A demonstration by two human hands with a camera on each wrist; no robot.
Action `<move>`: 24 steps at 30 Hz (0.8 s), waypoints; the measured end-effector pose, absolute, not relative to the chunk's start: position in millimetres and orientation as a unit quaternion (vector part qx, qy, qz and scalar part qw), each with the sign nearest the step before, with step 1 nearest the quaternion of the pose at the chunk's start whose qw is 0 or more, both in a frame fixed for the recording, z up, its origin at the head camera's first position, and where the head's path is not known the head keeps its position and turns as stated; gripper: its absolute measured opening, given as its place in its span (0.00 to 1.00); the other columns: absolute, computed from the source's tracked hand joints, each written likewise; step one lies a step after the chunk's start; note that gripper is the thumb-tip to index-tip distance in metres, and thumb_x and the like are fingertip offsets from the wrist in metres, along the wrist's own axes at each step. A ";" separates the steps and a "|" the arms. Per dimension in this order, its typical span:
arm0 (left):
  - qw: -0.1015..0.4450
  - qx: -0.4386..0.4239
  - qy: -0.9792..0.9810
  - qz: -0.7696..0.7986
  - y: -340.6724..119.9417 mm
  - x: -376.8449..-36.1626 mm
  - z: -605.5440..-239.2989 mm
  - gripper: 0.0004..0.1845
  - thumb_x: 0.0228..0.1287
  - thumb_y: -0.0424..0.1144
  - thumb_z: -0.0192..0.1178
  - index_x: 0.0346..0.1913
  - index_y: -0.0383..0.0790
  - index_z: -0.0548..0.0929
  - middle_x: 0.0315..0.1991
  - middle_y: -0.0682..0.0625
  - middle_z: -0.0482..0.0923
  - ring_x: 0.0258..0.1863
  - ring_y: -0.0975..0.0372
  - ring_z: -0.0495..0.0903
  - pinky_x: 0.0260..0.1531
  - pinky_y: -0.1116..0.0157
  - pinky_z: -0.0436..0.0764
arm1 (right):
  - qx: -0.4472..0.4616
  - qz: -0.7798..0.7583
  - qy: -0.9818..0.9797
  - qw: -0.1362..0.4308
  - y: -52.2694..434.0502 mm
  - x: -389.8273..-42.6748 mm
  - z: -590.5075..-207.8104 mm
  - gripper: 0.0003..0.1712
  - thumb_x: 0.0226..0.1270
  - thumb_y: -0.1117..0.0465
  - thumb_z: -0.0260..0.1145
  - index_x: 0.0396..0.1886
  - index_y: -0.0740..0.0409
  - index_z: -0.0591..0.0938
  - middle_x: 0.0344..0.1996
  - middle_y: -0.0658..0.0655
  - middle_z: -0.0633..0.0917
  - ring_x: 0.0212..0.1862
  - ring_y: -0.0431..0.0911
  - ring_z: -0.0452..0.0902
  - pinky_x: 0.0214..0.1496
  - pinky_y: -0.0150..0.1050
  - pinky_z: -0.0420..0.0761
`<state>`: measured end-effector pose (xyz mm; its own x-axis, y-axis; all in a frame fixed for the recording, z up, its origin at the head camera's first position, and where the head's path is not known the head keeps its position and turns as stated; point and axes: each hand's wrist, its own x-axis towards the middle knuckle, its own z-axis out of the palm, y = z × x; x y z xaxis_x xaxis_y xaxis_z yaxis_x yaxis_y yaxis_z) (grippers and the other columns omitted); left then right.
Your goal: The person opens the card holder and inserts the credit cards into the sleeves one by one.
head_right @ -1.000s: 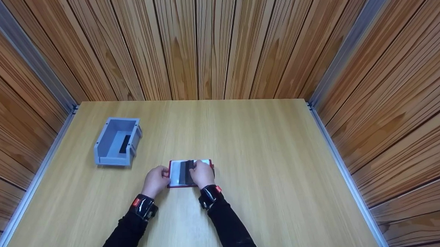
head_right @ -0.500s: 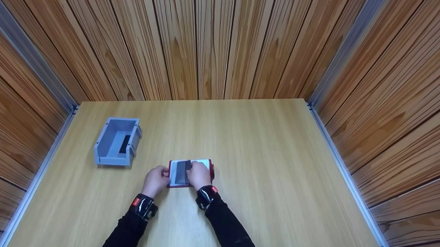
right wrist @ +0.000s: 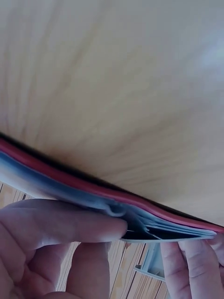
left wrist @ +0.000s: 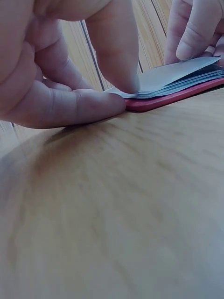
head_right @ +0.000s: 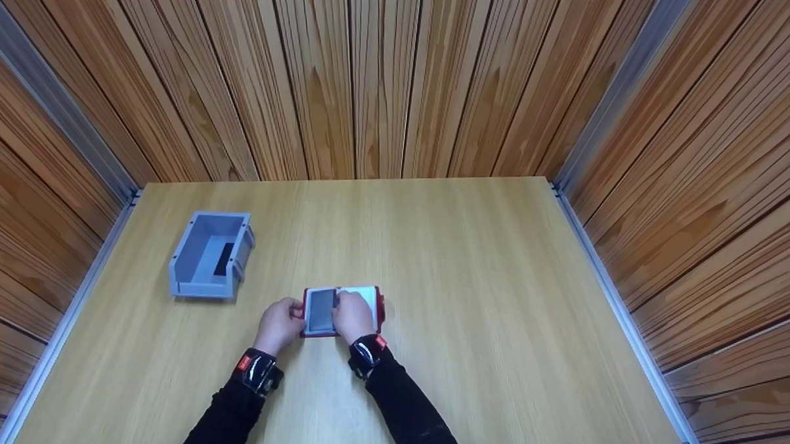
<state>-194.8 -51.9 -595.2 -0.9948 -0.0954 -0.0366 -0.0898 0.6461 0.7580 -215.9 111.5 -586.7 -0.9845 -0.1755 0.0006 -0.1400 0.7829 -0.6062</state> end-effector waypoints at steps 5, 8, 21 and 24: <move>0.009 0.047 -0.907 -0.419 -51.9 -194.9 -595.3 0.14 0.44 0.22 0.63 0.40 0.26 0.83 0.31 0.42 0.81 0.35 0.50 0.80 0.40 0.53 0.78 | -0.098 -0.316 0.944 0.018 111.0 -215.1 -588.5 0.15 0.60 0.69 0.67 0.47 0.71 0.83 0.36 0.62 0.85 0.41 0.55 0.82 0.49 0.49 0.79; 0.010 0.047 -0.907 -0.418 -51.8 -194.7 -595.0 0.14 0.45 0.22 0.63 0.40 0.26 0.83 0.31 0.43 0.82 0.35 0.50 0.80 0.40 0.53 0.78 | -0.105 -0.305 0.946 0.009 110.9 -214.4 -588.5 0.14 0.60 0.69 0.67 0.45 0.71 0.84 0.36 0.63 0.86 0.41 0.55 0.82 0.48 0.49 0.79; 0.011 0.048 -0.907 -0.418 -52.0 -194.3 -594.3 0.14 0.46 0.24 0.66 0.39 0.27 0.83 0.30 0.43 0.80 0.34 0.50 0.79 0.40 0.53 0.78 | -0.093 -0.305 0.947 0.036 109.8 -214.4 -587.4 0.13 0.63 0.67 0.67 0.46 0.69 0.84 0.39 0.63 0.86 0.42 0.54 0.82 0.48 0.48 0.79; 0.011 0.046 -0.907 -0.419 -52.3 -194.5 -593.6 0.14 0.45 0.25 0.67 0.39 0.27 0.82 0.29 0.44 0.79 0.32 0.51 0.78 0.38 0.54 0.77 | -0.097 -0.310 0.945 0.035 110.0 -214.0 -586.4 0.13 0.63 0.68 0.67 0.46 0.70 0.84 0.37 0.62 0.86 0.41 0.53 0.82 0.47 0.47 0.80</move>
<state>-194.5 -52.3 -593.6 -0.9956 -0.0921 -0.0178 -0.0732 0.6443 0.7613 -214.0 110.0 -586.4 -0.9788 -0.2049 -0.0054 -0.1620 0.7892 -0.5924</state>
